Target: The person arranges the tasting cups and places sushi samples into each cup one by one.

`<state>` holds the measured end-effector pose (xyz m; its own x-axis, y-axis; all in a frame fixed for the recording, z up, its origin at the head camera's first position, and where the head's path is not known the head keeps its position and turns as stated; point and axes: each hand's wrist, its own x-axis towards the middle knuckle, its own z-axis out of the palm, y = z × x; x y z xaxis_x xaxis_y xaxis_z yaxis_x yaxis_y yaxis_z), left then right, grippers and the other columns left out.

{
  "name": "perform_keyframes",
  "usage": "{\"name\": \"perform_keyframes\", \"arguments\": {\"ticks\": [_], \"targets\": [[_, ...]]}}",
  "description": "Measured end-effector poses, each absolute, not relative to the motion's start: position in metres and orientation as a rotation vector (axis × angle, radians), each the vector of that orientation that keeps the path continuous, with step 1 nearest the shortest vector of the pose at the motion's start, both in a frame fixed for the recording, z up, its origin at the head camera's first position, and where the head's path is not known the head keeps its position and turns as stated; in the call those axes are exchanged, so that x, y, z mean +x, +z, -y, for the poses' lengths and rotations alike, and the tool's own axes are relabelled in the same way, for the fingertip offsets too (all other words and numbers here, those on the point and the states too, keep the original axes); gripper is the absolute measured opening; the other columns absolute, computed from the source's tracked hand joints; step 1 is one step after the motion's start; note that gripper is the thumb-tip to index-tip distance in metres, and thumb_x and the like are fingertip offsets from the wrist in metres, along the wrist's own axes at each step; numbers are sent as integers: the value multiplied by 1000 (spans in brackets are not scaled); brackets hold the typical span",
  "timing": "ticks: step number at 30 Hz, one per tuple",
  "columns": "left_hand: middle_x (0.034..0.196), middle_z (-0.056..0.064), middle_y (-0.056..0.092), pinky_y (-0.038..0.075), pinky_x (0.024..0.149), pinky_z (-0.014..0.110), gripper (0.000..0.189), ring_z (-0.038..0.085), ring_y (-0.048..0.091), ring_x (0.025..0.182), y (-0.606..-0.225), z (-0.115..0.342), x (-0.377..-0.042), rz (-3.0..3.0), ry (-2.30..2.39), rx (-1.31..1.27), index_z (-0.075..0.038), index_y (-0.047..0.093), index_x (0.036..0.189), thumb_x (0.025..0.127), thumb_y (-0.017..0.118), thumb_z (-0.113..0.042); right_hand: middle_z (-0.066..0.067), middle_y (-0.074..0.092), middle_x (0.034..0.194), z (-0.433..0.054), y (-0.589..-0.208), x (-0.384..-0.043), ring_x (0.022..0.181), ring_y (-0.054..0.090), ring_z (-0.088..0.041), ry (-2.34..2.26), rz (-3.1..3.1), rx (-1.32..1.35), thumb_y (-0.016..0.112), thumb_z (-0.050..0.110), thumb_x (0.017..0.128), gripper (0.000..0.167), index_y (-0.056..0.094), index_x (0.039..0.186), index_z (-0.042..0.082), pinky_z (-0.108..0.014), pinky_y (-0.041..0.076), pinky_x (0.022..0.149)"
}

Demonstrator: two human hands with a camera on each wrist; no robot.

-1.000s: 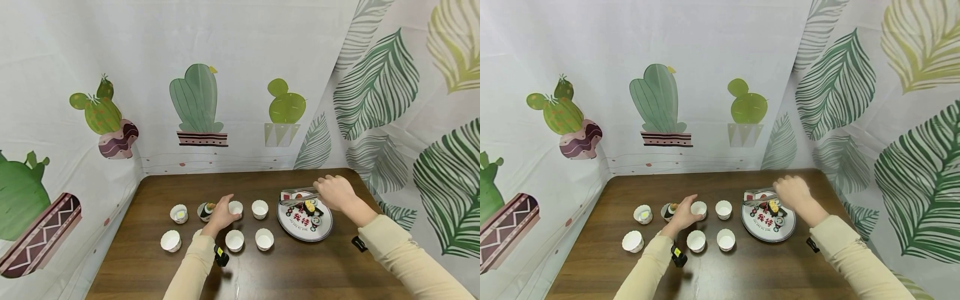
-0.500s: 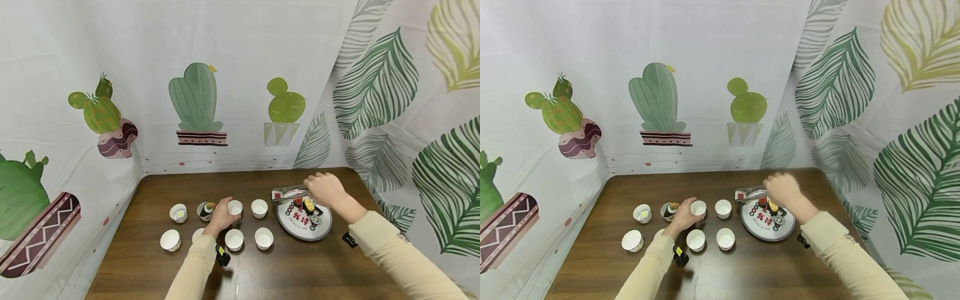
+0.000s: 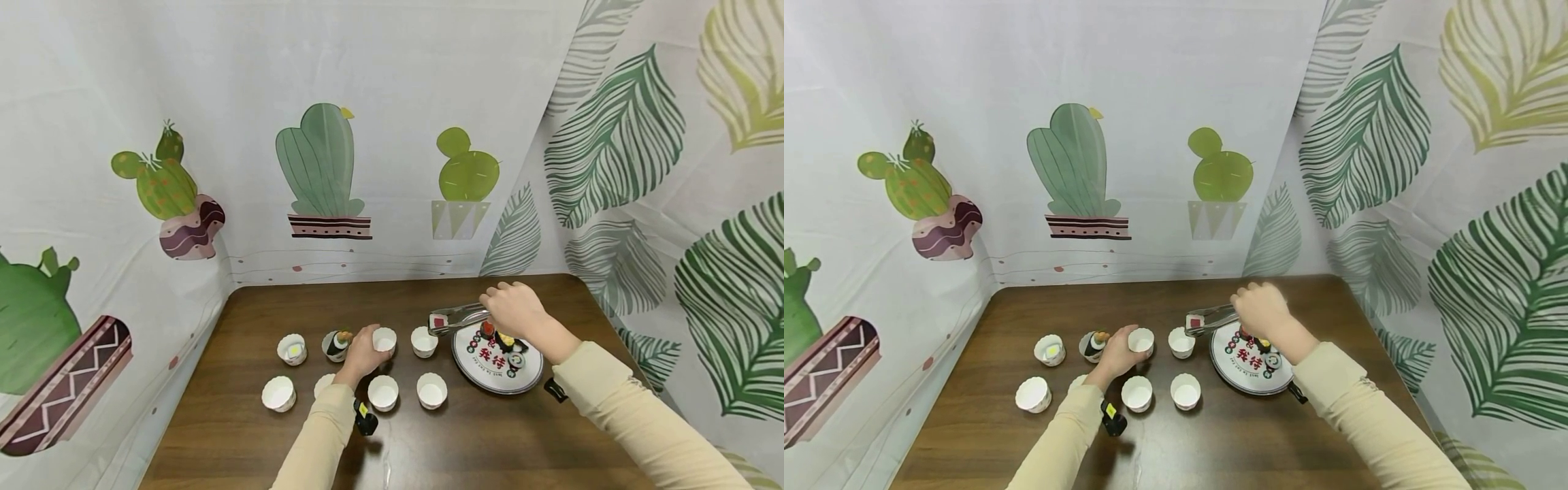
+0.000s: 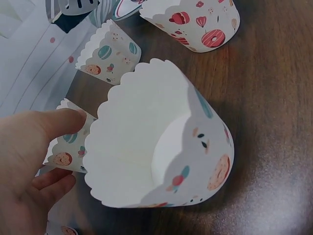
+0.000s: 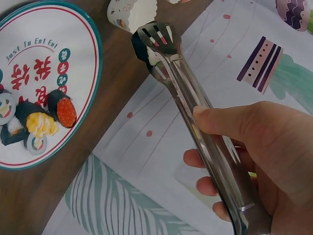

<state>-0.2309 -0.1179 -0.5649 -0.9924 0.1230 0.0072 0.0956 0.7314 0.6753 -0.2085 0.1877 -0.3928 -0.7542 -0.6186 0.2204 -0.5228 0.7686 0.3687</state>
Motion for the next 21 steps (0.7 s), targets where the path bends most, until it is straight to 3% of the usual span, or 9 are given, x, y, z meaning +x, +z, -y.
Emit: {"name": "perform_keyframes", "arguments": {"ticks": [21], "targets": [[118,19,56,46,84,47,62,34,56,105,-562,114,-227,-2907,1142,163,-2,51,123,69,79,-17,0,61,73,-152,-395,-214,71,58,-22,-416,2596,945,69,22,69,15,64,79,13,-30,42,56]]}}
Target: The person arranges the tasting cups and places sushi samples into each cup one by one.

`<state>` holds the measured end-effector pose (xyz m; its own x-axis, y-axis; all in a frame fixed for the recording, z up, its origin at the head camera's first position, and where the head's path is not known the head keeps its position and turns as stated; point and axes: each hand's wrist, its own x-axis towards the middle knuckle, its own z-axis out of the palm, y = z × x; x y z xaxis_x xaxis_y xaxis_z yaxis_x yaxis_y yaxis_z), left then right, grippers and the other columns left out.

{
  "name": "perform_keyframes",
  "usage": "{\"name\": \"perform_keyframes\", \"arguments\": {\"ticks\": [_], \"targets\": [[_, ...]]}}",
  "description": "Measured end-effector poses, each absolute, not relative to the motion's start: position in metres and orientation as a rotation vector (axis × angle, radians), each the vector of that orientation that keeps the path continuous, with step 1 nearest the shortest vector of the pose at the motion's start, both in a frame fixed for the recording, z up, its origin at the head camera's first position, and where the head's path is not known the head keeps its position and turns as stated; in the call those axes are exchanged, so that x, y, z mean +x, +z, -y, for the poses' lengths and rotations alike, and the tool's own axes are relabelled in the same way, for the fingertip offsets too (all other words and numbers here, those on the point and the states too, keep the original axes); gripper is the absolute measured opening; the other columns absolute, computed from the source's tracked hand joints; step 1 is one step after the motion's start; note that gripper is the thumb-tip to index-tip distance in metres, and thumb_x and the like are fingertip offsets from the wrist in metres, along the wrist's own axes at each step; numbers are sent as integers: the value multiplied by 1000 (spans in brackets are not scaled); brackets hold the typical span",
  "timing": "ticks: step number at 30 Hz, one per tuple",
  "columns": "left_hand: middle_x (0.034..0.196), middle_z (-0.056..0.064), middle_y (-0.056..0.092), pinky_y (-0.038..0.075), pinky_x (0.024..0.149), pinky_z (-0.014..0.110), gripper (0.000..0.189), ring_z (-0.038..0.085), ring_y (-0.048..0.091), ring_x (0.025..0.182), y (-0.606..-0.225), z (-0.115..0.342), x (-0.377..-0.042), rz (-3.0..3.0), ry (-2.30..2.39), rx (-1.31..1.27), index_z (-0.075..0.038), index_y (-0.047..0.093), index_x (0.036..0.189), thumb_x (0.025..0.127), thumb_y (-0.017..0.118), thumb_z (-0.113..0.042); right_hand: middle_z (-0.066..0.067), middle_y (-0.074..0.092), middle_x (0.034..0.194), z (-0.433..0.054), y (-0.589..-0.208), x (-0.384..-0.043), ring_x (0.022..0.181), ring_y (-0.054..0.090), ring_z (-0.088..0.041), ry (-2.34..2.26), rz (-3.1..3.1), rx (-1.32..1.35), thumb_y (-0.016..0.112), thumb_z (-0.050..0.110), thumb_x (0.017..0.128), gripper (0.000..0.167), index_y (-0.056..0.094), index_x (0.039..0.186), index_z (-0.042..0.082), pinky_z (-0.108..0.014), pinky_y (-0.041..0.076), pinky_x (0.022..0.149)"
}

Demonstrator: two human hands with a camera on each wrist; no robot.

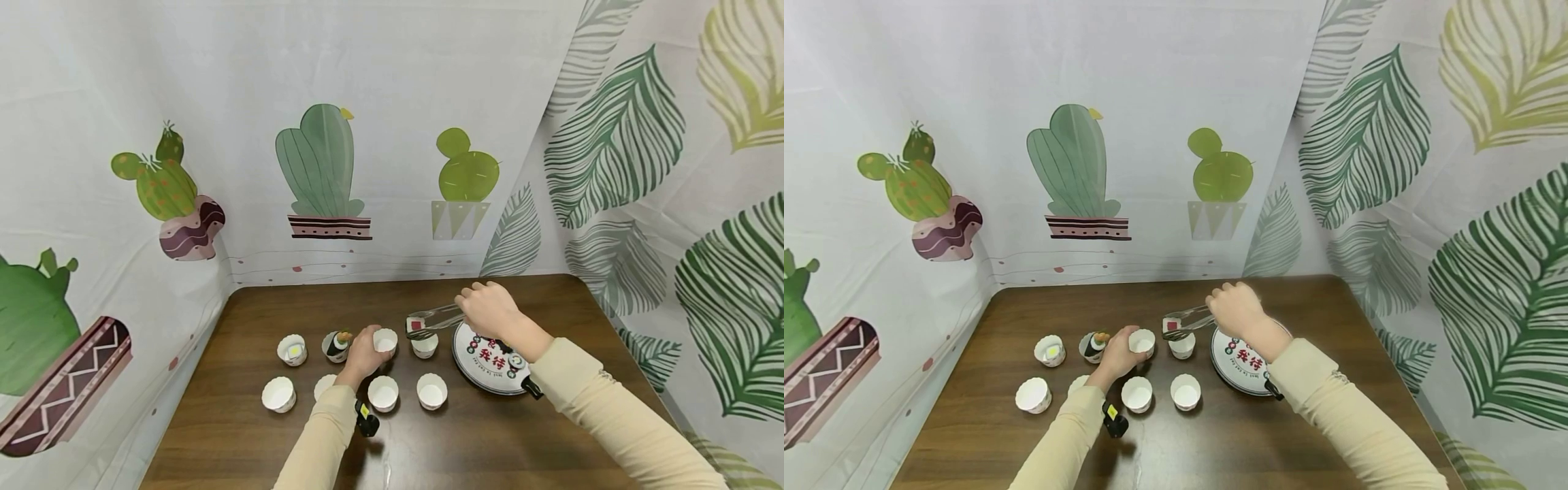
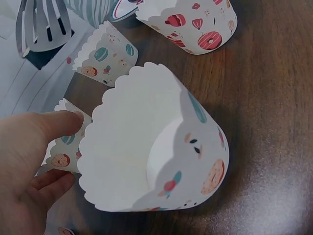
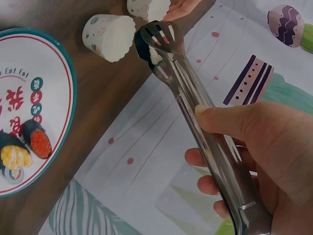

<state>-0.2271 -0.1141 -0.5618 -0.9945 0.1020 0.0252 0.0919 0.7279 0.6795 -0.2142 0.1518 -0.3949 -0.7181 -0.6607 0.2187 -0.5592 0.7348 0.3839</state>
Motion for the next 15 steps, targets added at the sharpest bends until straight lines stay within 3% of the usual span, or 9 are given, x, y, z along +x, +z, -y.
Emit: {"name": "perform_keyframes", "arguments": {"ticks": [8,15], "targets": [[121,17,56,46,83,46,64,33,55,106,-564,114,-228,-2887,1151,129,-4,50,125,70,78,-17,0,61,73,-138,-397,-216,70,58,-21,-404,2575,971,69,22,69,13,63,77,13,-30,41,54],[122,18,55,46,85,46,65,33,55,106,-565,114,-228,-2889,1171,126,-4,49,126,70,78,-17,1,62,76,-129,-398,-217,72,57,-20,-419,2598,984,74,29,68,22,64,81,14,-29,42,56]]}}
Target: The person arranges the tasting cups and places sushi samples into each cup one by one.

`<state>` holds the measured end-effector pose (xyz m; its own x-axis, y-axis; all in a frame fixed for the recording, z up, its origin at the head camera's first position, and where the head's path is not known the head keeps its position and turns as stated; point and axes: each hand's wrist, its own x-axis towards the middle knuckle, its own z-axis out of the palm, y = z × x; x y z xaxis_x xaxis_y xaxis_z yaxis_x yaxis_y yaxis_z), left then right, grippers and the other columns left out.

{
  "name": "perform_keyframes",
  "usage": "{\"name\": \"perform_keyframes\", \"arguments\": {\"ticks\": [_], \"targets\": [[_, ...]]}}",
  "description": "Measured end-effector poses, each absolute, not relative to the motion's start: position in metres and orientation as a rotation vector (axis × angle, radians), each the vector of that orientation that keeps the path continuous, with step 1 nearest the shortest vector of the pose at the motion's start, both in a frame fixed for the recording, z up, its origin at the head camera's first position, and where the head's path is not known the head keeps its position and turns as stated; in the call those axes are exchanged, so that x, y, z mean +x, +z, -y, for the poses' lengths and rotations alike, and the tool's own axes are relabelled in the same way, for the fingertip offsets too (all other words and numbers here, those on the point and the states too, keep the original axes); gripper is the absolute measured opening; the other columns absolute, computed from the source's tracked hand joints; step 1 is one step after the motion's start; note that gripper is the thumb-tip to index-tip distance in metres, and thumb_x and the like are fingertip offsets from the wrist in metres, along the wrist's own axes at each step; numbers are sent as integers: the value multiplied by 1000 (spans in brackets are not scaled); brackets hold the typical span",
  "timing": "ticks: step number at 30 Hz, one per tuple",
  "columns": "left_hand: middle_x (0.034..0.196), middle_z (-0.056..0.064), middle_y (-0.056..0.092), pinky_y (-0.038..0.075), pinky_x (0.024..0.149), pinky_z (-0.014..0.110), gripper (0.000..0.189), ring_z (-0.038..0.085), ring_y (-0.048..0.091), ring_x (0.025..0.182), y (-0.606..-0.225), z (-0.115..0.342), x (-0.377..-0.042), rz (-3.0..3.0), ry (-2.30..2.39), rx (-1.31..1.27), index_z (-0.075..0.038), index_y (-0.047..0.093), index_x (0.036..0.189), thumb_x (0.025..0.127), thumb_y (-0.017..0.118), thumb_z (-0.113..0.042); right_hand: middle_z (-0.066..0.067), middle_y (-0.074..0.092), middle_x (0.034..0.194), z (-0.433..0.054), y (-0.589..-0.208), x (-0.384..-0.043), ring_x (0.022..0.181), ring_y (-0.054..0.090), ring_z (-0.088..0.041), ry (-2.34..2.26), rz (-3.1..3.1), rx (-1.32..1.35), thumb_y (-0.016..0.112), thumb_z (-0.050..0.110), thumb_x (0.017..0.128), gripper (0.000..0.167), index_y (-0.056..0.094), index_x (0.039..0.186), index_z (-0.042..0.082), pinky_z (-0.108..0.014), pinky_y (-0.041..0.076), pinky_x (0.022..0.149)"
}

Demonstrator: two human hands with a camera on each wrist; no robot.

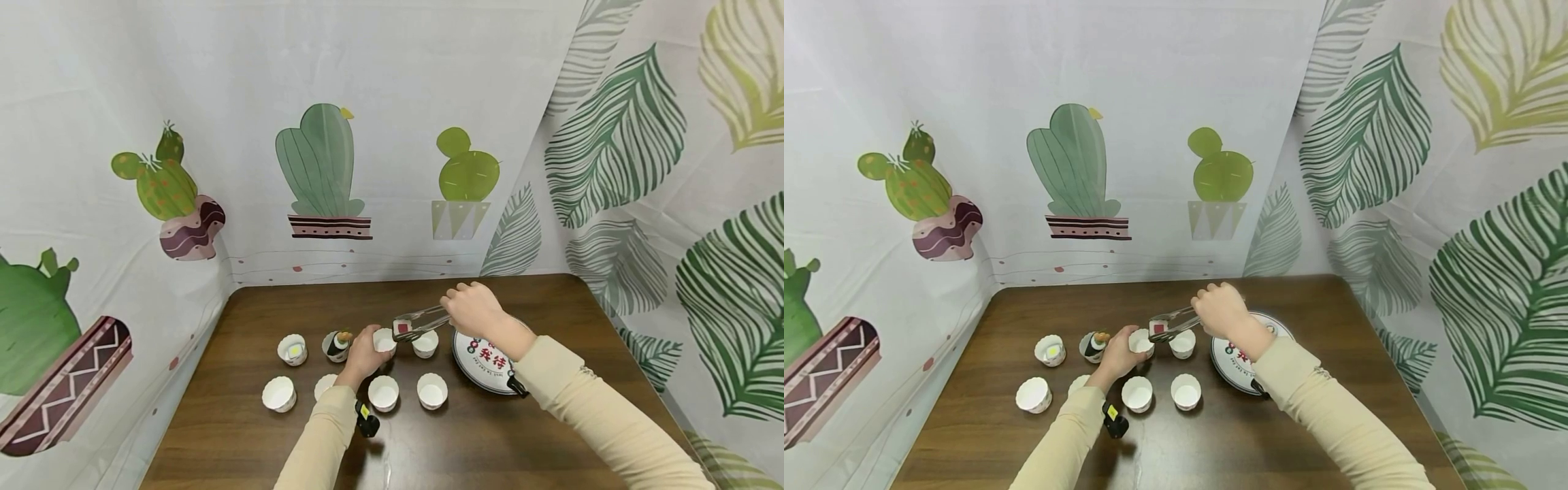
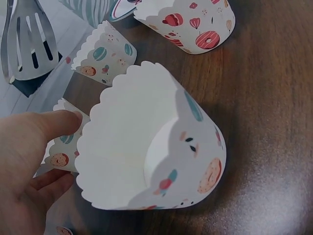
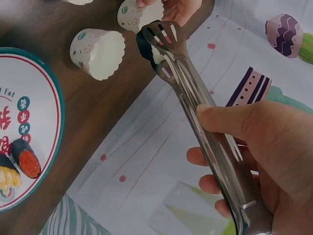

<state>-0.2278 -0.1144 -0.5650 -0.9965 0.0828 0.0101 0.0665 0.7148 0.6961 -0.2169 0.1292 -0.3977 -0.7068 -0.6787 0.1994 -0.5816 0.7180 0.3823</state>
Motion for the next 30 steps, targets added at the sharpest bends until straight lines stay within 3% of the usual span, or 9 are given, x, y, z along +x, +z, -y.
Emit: {"name": "perform_keyframes", "arguments": {"ticks": [30], "targets": [[110,17,59,47,82,44,64,31,58,97,-567,117,-228,-2924,1193,171,2,50,122,68,79,-17,2,64,77,-100,-406,-224,72,58,-19,-454,2578,1025,72,28,70,19,65,81,15,-29,42,56]]}}
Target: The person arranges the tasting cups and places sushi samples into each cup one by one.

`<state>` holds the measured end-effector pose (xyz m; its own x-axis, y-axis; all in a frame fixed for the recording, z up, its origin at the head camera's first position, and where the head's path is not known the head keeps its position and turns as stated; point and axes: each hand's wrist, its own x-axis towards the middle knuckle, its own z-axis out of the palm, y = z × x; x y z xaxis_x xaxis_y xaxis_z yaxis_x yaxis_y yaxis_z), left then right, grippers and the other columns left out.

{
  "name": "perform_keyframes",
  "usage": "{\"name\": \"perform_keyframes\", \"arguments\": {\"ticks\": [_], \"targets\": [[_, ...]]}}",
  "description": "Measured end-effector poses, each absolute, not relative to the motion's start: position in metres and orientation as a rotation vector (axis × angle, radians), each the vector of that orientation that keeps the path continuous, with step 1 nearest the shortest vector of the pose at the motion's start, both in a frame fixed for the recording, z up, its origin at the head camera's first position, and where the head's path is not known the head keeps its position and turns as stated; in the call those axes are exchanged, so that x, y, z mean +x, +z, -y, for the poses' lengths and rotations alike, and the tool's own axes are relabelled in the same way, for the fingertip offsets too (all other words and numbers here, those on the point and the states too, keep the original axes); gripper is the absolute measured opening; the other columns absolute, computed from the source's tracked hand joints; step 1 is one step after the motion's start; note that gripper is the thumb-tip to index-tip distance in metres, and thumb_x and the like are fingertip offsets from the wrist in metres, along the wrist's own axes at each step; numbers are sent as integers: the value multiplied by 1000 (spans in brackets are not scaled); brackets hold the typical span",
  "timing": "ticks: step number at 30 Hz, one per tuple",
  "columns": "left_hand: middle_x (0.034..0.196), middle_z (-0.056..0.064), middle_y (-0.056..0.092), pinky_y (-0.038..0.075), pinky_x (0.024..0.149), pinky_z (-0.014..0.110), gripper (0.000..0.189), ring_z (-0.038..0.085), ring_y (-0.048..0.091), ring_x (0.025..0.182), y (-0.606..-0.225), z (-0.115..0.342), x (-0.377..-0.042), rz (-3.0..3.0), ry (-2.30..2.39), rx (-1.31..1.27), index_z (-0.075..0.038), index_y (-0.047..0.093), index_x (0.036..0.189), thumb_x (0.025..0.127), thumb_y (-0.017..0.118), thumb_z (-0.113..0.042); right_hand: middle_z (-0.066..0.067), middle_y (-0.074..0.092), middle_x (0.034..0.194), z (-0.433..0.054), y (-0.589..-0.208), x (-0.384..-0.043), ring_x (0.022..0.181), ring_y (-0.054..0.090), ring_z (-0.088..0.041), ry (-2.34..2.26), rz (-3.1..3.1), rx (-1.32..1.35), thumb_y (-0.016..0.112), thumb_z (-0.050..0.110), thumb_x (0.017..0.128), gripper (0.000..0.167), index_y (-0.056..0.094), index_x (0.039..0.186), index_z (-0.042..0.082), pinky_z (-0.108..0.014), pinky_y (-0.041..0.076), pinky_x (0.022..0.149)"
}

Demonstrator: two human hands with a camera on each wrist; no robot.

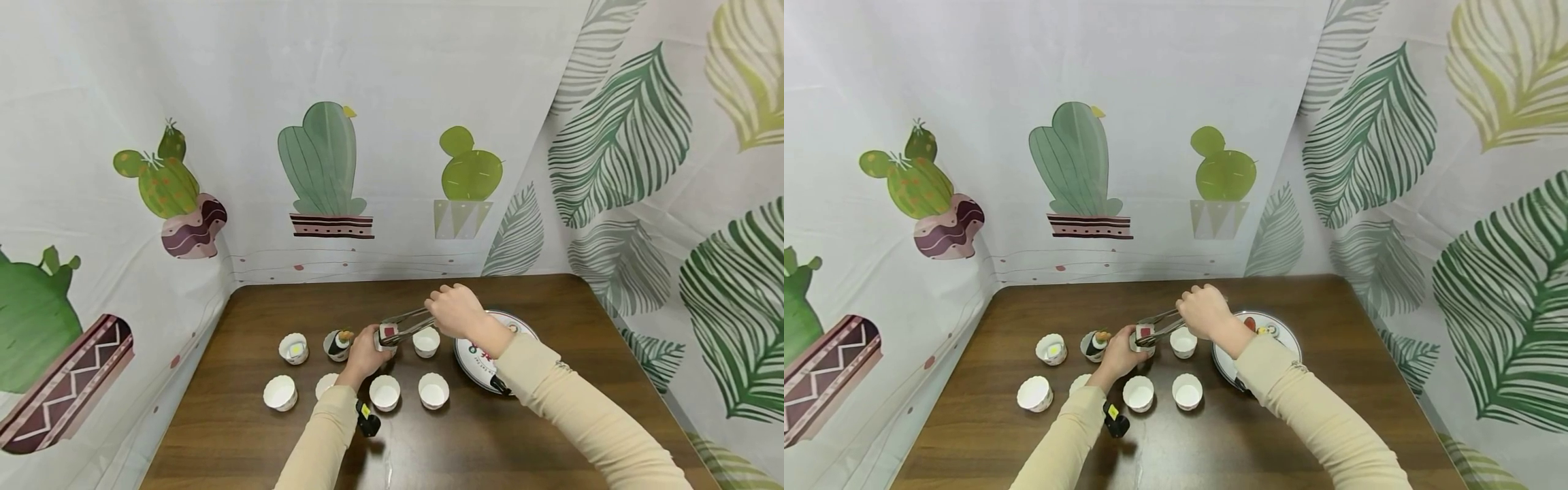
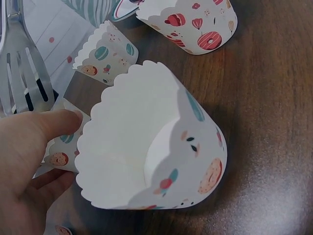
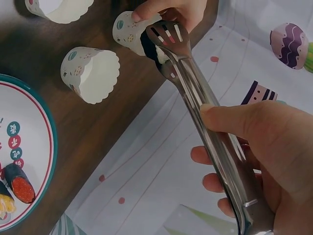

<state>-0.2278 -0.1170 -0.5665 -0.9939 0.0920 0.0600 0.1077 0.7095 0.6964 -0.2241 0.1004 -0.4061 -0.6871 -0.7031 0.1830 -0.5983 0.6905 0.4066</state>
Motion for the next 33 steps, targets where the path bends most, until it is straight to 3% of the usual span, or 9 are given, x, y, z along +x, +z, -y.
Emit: {"name": "perform_keyframes", "arguments": {"ticks": [33], "targets": [[118,20,56,45,89,45,69,34,55,106,-567,118,-229,2901,-1177,-162,4,47,125,69,79,-20,0,63,79,-98,-419,-229,71,57,-20,-440,2623,1010,69,26,69,19,65,83,14,-30,44,57]]}}
